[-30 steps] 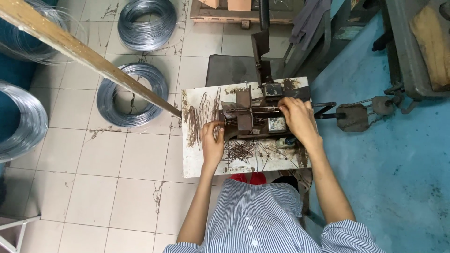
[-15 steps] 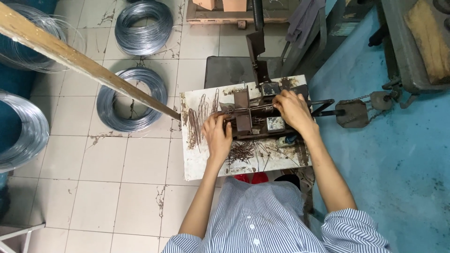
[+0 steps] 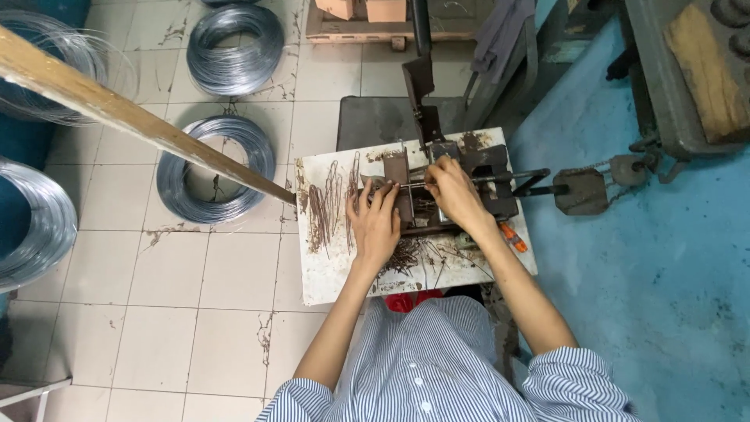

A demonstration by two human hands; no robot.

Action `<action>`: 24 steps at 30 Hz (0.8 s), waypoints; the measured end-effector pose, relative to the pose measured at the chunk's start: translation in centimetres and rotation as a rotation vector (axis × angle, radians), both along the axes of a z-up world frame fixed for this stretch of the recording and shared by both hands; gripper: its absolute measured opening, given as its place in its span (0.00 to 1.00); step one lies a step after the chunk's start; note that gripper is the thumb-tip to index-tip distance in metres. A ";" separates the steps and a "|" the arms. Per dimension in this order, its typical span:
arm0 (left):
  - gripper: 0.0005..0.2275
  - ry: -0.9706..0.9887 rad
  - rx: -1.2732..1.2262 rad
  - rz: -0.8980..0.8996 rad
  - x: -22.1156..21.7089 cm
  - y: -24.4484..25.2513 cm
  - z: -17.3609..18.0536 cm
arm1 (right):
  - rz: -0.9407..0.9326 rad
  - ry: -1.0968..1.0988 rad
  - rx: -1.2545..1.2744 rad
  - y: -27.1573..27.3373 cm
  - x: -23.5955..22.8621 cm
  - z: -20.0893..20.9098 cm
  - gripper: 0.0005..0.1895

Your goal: Feeding metal wires into a manual machine and operating a lever to cut or bend them.

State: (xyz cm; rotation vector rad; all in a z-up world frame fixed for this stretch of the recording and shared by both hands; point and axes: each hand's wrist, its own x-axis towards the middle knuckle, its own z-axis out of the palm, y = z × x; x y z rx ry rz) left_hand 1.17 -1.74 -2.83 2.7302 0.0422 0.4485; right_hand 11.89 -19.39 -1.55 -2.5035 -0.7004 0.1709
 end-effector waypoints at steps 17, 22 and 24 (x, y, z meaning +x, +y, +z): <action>0.27 0.129 0.145 -0.089 -0.1 -0.2 2.4 | -0.159 -0.344 -0.215 -5.0 -1.5 -2.7 0.08; 0.23 0.163 0.122 -0.118 0.6 0.3 2.6 | -0.187 -0.380 -0.170 -4.5 -1.8 -3.0 0.09; 0.23 0.184 0.122 -0.147 0.5 0.4 3.0 | -0.201 -0.390 -0.161 -4.4 -1.7 -3.5 0.09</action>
